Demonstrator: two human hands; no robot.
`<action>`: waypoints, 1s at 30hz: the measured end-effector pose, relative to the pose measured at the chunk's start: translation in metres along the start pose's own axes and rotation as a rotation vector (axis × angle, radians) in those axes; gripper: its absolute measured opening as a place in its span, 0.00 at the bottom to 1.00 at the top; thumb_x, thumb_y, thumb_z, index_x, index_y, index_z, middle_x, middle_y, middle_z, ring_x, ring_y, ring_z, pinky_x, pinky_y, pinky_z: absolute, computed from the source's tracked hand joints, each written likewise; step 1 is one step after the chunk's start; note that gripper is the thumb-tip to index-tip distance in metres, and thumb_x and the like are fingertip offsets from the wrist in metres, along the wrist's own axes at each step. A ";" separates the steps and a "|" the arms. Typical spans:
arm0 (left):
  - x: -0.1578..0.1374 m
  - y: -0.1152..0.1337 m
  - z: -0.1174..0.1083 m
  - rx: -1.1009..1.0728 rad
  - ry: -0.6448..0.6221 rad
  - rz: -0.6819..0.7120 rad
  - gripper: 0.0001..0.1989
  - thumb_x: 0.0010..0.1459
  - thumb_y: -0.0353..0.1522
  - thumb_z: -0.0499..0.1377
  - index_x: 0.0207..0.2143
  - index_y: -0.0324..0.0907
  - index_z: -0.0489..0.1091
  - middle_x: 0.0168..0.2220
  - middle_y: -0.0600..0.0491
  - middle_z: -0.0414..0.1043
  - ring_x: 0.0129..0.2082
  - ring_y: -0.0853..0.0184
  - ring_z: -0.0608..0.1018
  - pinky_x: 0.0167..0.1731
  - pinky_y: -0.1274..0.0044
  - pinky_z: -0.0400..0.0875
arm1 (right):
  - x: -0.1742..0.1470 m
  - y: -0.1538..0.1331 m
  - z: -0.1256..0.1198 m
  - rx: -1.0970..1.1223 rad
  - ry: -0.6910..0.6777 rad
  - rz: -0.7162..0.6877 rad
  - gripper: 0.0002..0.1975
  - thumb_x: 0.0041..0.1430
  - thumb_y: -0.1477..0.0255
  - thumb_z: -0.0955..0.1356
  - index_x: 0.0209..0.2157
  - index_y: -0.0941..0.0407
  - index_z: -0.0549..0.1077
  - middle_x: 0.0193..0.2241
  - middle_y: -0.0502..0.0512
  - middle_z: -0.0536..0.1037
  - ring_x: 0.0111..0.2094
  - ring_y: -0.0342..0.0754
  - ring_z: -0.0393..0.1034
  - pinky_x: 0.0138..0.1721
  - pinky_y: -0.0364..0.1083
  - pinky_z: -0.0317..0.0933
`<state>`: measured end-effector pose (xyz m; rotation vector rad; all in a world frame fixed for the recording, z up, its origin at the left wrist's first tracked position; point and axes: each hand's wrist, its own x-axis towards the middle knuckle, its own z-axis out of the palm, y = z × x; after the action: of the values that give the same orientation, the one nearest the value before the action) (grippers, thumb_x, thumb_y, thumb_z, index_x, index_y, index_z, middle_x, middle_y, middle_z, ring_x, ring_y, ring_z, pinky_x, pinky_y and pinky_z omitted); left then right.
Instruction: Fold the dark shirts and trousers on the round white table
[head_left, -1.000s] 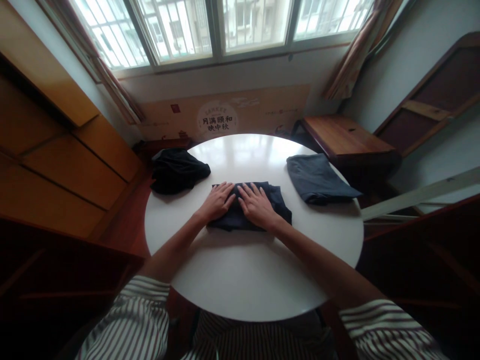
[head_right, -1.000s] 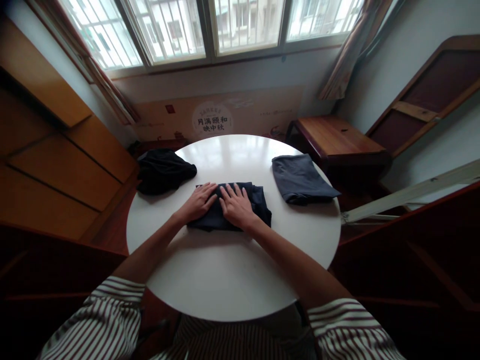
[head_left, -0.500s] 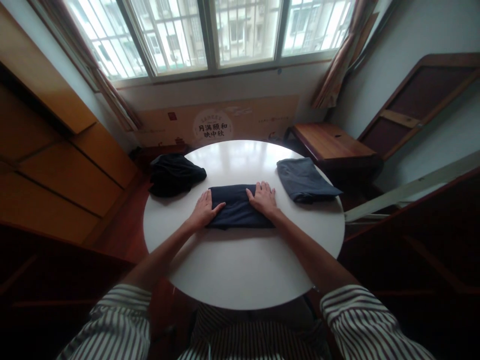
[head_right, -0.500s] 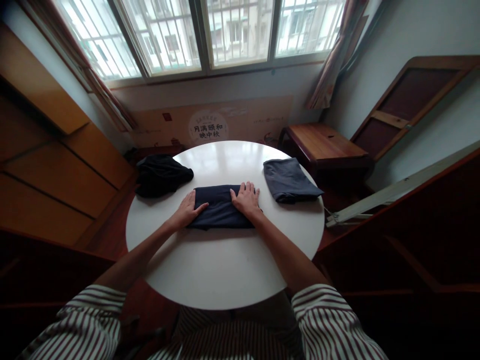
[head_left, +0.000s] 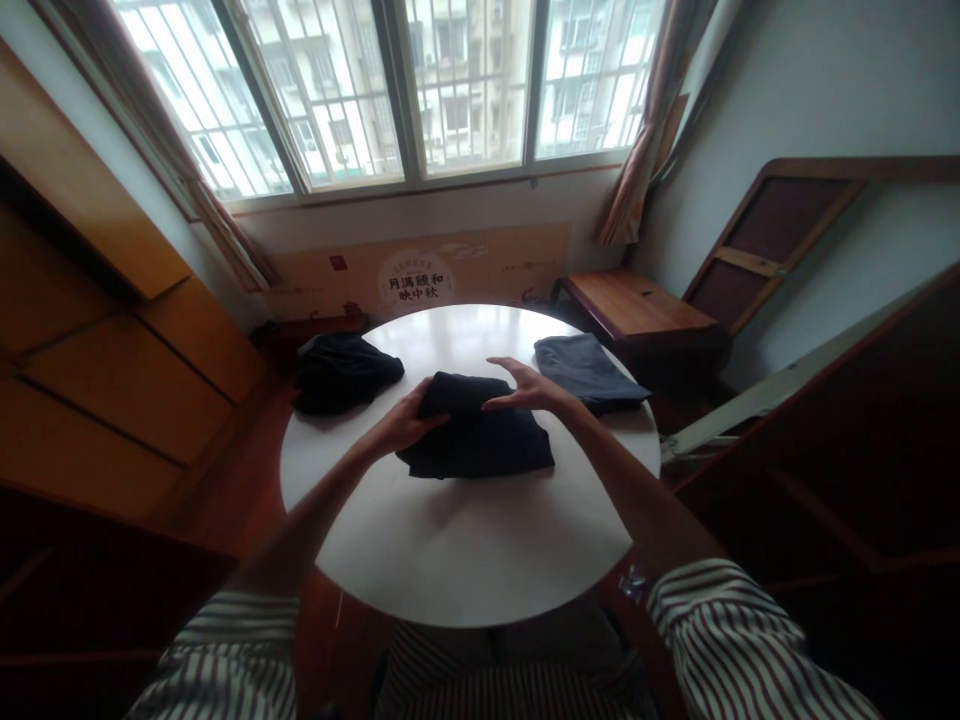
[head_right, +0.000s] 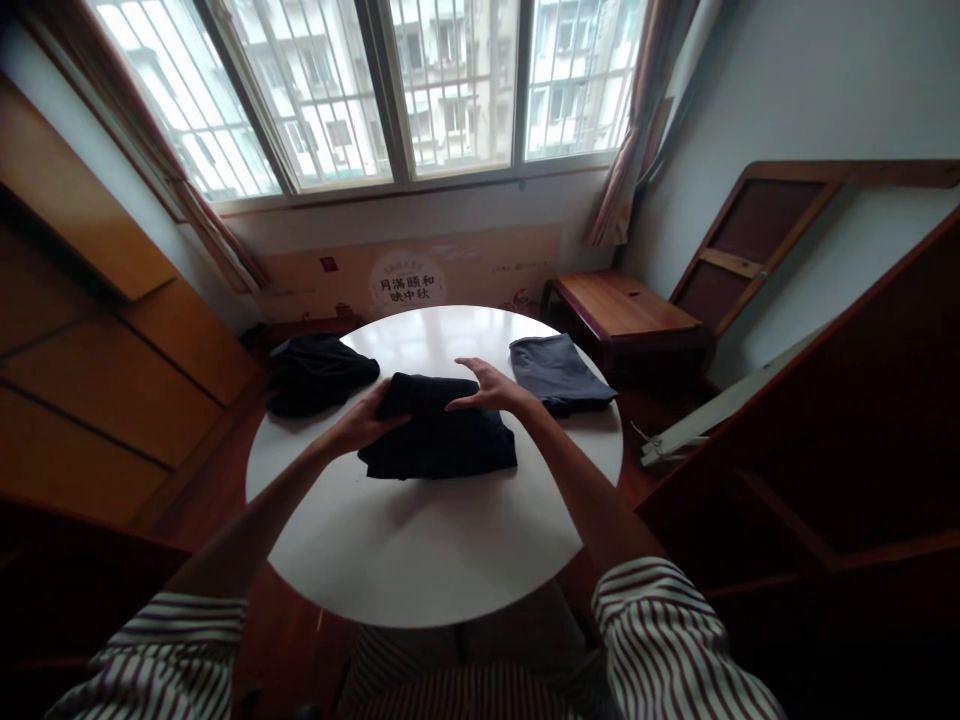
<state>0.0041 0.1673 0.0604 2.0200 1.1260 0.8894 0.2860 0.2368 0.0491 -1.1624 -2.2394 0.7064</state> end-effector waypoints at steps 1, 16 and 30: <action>0.001 0.011 -0.001 0.045 -0.045 0.050 0.31 0.56 0.40 0.65 0.60 0.41 0.63 0.49 0.47 0.75 0.46 0.58 0.78 0.48 0.69 0.73 | -0.001 -0.010 -0.009 0.046 -0.059 -0.064 0.45 0.43 0.54 0.78 0.61 0.53 0.66 0.59 0.62 0.69 0.58 0.59 0.64 0.57 0.53 0.60; 0.037 -0.020 0.032 -1.033 -0.167 -0.242 0.44 0.53 0.66 0.49 0.50 0.37 0.74 0.46 0.39 0.78 0.52 0.47 0.76 0.48 0.61 0.71 | -0.053 -0.029 -0.056 0.554 0.150 0.131 0.18 0.45 0.57 0.76 0.29 0.56 0.74 0.24 0.48 0.73 0.26 0.44 0.68 0.28 0.44 0.64; 0.168 0.054 0.162 -1.277 -0.239 -0.406 0.19 0.60 0.31 0.62 0.53 0.36 0.70 0.44 0.45 0.79 0.43 0.60 0.82 0.52 0.69 0.74 | -0.013 0.094 -0.155 0.727 0.474 0.592 0.11 0.51 0.75 0.76 0.36 0.59 0.74 0.22 0.52 0.77 0.24 0.49 0.74 0.30 0.51 0.74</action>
<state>0.2250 0.2592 0.0535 0.7744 0.5158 0.7908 0.4467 0.3048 0.0987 -1.3966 -1.0820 1.1871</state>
